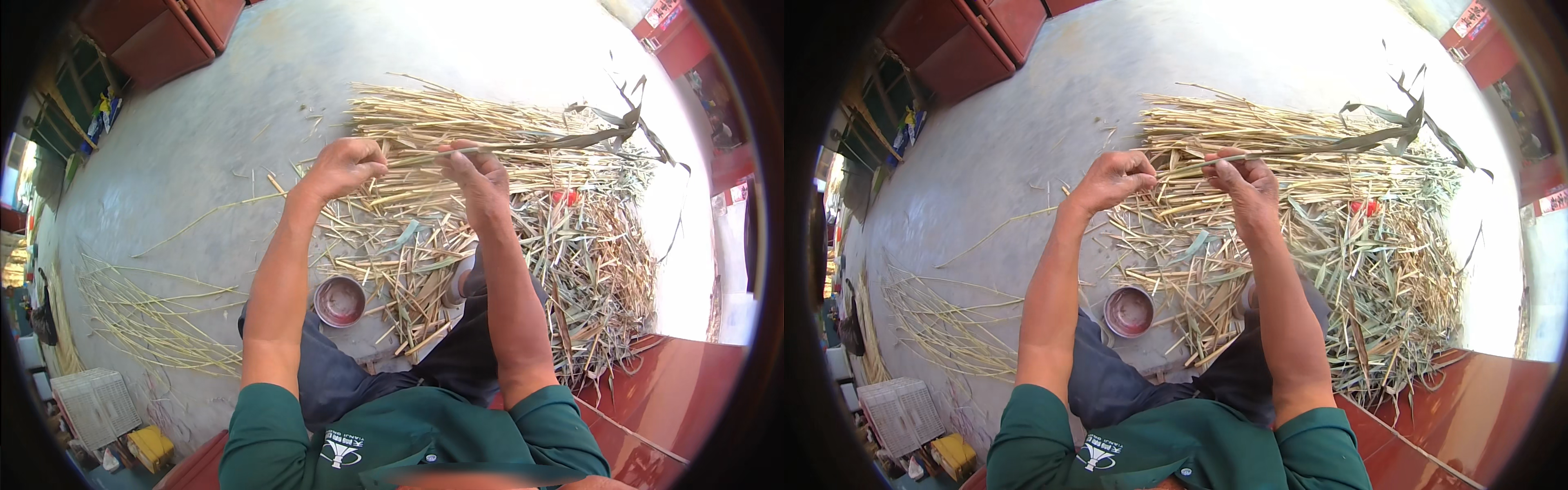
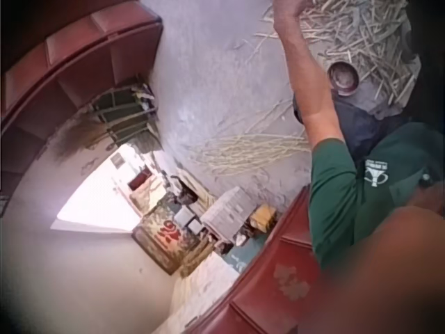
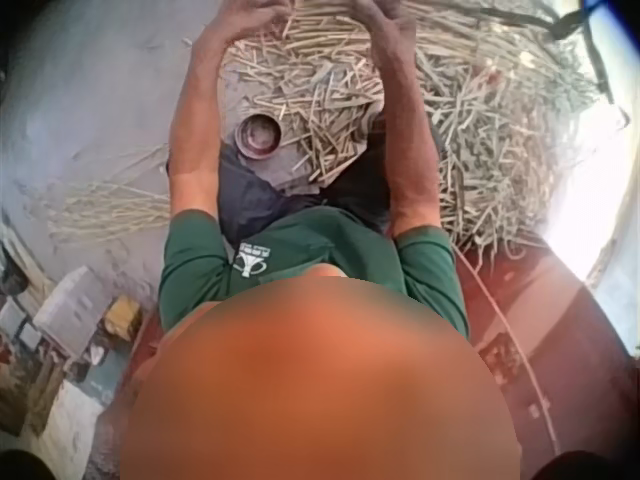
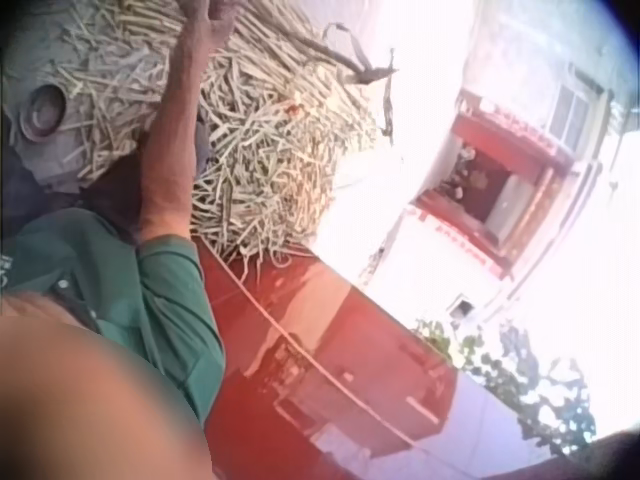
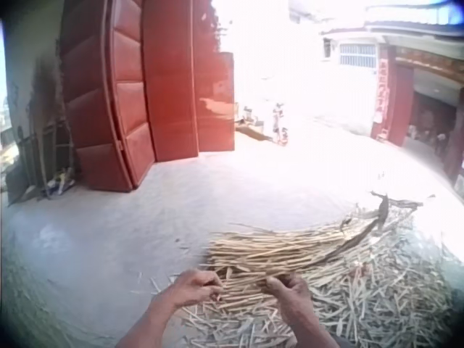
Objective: The person sits on the floor and repeatedly strips outer layers from dried plant stalks by hand, separating the core from the fibrous sheath. The stripped cores are placed to the left, while the discarded sheaths accumulate to the right.
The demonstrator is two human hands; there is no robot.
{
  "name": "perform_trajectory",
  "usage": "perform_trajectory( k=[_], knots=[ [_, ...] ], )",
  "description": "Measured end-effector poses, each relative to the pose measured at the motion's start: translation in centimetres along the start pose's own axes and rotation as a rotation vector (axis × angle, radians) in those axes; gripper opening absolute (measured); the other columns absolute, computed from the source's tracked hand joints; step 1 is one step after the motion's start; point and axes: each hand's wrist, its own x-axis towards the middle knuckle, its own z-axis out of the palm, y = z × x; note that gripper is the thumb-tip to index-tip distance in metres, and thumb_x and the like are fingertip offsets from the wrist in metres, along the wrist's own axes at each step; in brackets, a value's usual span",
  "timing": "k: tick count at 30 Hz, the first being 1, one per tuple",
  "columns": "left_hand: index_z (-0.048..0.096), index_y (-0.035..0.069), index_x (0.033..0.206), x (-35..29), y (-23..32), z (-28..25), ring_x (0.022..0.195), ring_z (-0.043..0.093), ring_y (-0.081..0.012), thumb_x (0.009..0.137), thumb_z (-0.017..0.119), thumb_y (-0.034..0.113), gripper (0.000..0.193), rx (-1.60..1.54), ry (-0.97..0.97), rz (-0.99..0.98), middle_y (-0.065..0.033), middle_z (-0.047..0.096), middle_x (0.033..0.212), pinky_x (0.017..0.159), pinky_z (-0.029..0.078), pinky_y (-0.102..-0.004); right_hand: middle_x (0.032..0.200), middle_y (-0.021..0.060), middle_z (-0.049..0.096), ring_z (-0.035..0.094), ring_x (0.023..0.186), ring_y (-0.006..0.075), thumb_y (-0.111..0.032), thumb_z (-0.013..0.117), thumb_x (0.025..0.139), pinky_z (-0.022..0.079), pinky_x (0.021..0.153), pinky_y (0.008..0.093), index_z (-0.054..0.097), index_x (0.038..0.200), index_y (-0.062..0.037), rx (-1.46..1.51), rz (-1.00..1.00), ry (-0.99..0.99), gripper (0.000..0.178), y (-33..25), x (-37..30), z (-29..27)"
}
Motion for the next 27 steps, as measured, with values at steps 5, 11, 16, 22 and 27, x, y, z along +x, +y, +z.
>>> perform_trajectory(
  k=[5, 11, 16, 22, 27],
  knots=[
    [0.073, 0.001, 0.095, -0.5, -1.3, -2.5, 0.079, 0.069, -0.0131, 0.089, 0.074, 0.013, 0.013, -0.171, -0.153, -0.187, -0.0055, 0.074, 0.087, 0.075, 0.056, -0.0290, 0.113, 0.0149, 0.073, 0.072, 0.102, 0.0216, -0.014, 0.065, 0.100, 0.056, 0.088, 0.0334, 0.068, 0.115, -0.0018, -0.053, -0.028, -0.036, 0.019, -0.9, 0.3, -0.7],
    [0.074, 0.001, 0.097, -0.3, 1.8, 2.9, 0.075, 0.063, -0.0085, 0.088, 0.079, 0.011, 0.014, -0.166, 0.174, 0.101, -0.0032, 0.072, 0.084, 0.069, 0.052, -0.0264, 0.108, 0.0130, 0.074, 0.072, 0.096, 0.0199, -0.015, 0.065, 0.100, 0.058, 0.085, 0.0337, 0.067, 0.117, 0.0019, -0.069, 0.003, -0.139, 0.024, 0.2, -0.4, 0.8],
    [0.076, 0.003, 0.090, 0.0, 1.9, 5.1, 0.072, 0.070, -0.0187, 0.084, 0.081, 0.015, 0.014, -0.091, 0.363, 0.165, -0.0101, 0.074, 0.079, 0.066, 0.054, -0.0304, 0.102, 0.0132, 0.074, 0.072, 0.091, 0.0186, -0.018, 0.068, 0.099, 0.059, 0.082, 0.0318, 0.067, 0.113, 0.0012, -0.040, -0.054, 0.005, 0.024, 0.4, -0.4, 1.1],
    [0.075, 0.003, 0.092, -0.2, 1.5, 4.7, 0.073, 0.069, -0.0123, 0.086, 0.081, 0.013, 0.013, -0.266, 0.377, 0.097, -0.0069, 0.075, 0.083, 0.069, 0.054, -0.0261, 0.097, 0.0155, 0.073, 0.073, 0.085, 0.0194, -0.022, 0.069, 0.099, 0.060, 0.081, 0.0318, 0.065, 0.110, 0.0042, -0.064, -0.017, 0.039, 0.029, 0.1, -0.3, 0.9],
    [0.072, 0.000, 0.097, -0.2, 1.5, 3.9, 0.081, 0.070, -0.0119, 0.091, 0.077, 0.010, 0.013, -0.567, 0.290, -0.051, -0.0067, 0.075, 0.088, 0.076, 0.057, -0.0242, 0.100, 0.0161, 0.073, 0.073, 0.090, 0.0227, -0.025, 0.067, 0.100, 0.059, 0.085, 0.0340, 0.064, 0.112, 0.0047, -0.039, 0.100, 0.026, 0.032, 0.0, -0.2, 1.2]
  ],
)
